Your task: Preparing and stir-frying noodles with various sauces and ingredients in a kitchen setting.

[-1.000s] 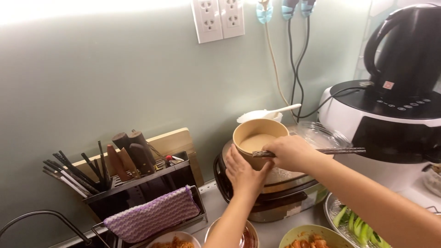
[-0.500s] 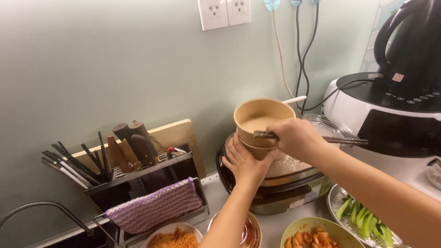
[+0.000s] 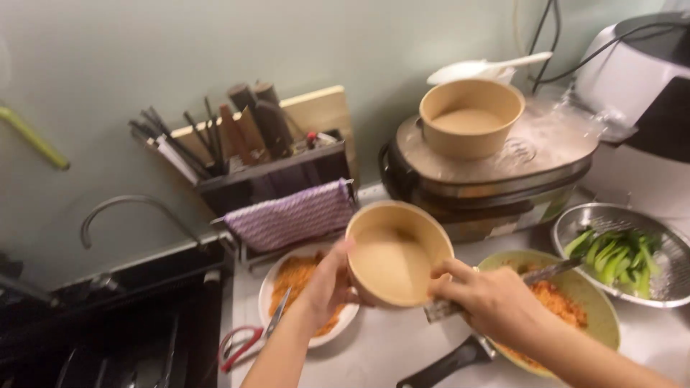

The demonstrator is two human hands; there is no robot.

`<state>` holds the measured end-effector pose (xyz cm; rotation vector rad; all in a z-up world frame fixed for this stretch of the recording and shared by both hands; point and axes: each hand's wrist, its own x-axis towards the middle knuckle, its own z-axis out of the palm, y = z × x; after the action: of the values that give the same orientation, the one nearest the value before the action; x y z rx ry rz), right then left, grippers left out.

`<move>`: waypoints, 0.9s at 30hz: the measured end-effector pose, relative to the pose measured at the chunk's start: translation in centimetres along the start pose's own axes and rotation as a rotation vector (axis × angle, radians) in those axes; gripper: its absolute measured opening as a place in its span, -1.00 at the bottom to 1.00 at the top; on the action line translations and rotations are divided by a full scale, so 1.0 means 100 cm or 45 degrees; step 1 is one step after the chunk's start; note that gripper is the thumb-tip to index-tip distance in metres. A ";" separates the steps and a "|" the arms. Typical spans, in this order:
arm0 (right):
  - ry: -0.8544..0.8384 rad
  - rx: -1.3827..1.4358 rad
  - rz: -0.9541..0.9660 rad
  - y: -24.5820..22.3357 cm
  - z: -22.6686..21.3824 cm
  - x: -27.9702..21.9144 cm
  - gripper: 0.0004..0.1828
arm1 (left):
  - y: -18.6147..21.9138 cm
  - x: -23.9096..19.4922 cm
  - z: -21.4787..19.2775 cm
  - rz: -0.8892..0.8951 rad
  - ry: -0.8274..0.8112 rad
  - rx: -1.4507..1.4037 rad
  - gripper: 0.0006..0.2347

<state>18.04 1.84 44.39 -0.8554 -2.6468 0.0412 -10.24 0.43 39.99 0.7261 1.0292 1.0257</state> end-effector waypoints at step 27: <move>0.306 -0.140 0.555 0.074 -0.061 -0.145 -0.72 | -0.120 -0.071 0.046 0.848 0.451 1.494 -0.65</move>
<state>35.23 -0.87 44.37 -1.3678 -2.2164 -0.0924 -3.06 -10.73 33.63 1.9873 1.7744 1.0615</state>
